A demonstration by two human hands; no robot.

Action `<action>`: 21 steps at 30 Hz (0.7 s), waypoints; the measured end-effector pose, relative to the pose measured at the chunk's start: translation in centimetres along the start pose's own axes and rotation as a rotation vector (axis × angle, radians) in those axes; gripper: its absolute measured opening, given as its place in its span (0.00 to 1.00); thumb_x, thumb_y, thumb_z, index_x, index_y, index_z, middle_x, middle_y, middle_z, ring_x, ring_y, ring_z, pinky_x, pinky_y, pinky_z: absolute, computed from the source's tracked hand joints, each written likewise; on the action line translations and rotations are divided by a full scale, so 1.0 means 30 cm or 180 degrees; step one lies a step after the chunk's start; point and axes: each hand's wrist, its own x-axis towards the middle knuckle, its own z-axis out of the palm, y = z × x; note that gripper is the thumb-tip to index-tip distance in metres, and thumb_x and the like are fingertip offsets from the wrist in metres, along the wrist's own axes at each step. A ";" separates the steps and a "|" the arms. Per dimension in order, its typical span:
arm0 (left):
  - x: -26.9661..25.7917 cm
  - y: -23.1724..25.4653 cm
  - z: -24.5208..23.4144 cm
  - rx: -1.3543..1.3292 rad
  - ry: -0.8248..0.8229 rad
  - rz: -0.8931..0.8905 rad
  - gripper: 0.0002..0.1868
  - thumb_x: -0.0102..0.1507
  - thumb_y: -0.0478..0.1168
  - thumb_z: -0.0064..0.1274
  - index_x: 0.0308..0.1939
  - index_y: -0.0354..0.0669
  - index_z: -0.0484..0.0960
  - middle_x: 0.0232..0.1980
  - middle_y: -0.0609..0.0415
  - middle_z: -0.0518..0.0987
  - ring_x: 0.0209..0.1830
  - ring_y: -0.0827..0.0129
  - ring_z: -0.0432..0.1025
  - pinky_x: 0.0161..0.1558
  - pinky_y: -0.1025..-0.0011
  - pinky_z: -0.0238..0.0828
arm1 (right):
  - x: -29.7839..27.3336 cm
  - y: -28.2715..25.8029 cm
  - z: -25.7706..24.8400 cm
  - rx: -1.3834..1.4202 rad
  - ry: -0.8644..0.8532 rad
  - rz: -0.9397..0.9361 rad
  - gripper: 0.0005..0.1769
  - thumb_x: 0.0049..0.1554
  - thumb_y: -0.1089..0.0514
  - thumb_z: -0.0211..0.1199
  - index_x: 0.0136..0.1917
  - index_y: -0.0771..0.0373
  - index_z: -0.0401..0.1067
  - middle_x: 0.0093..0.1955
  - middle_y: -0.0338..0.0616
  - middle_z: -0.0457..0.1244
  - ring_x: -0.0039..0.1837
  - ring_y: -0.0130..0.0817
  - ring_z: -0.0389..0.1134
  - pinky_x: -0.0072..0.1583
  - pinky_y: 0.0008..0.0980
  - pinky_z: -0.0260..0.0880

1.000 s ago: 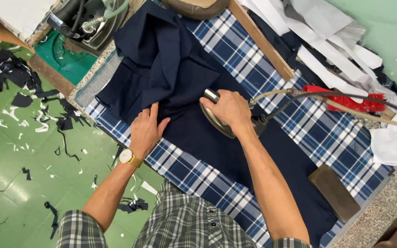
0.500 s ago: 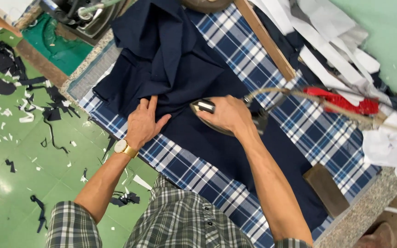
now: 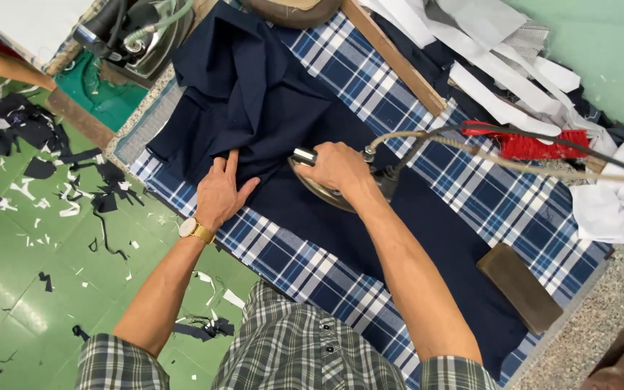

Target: The person irons a dark blue garment on a plaid-covered ironing board. They smooth the fabric with their hands, use a wooden pressing block to press seams, and move the iron back and forth across the material.

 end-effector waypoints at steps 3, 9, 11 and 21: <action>-0.014 0.000 0.005 0.0020 0.0083 0.0002 0.47 0.67 0.71 0.43 0.80 0.44 0.60 0.49 0.52 0.70 0.45 0.59 0.76 0.42 0.66 0.76 | -0.076 0.021 -0.027 0.0034 0.0054 0.0072 0.32 0.51 0.31 0.61 0.48 0.62 0.80 0.45 0.58 0.72 0.53 0.56 0.74 0.52 0.50 0.75; -0.048 0.013 0.021 0.0035 0.0393 0.0074 0.44 0.68 0.69 0.44 0.77 0.42 0.63 0.50 0.48 0.71 0.45 0.54 0.75 0.44 0.61 0.74 | -0.247 0.172 -0.018 0.0178 0.0078 0.0582 0.33 0.51 0.30 0.62 0.46 0.63 0.80 0.44 0.58 0.72 0.52 0.56 0.75 0.50 0.48 0.75; -0.040 0.009 0.021 0.0009 0.0525 0.0159 0.43 0.68 0.68 0.46 0.76 0.41 0.65 0.50 0.47 0.71 0.44 0.54 0.74 0.44 0.61 0.73 | -0.298 0.223 -0.018 0.0211 0.0081 0.0748 0.34 0.51 0.29 0.62 0.46 0.63 0.80 0.44 0.59 0.72 0.51 0.56 0.75 0.49 0.48 0.76; -0.259 0.063 0.002 -0.0478 0.1181 0.0340 0.26 0.69 0.53 0.52 0.67 0.44 0.75 0.47 0.49 0.73 0.41 0.54 0.72 0.45 0.60 0.68 | -0.354 0.284 -0.024 0.0219 0.0149 0.0642 0.34 0.53 0.30 0.63 0.50 0.64 0.80 0.47 0.60 0.72 0.53 0.57 0.74 0.50 0.49 0.76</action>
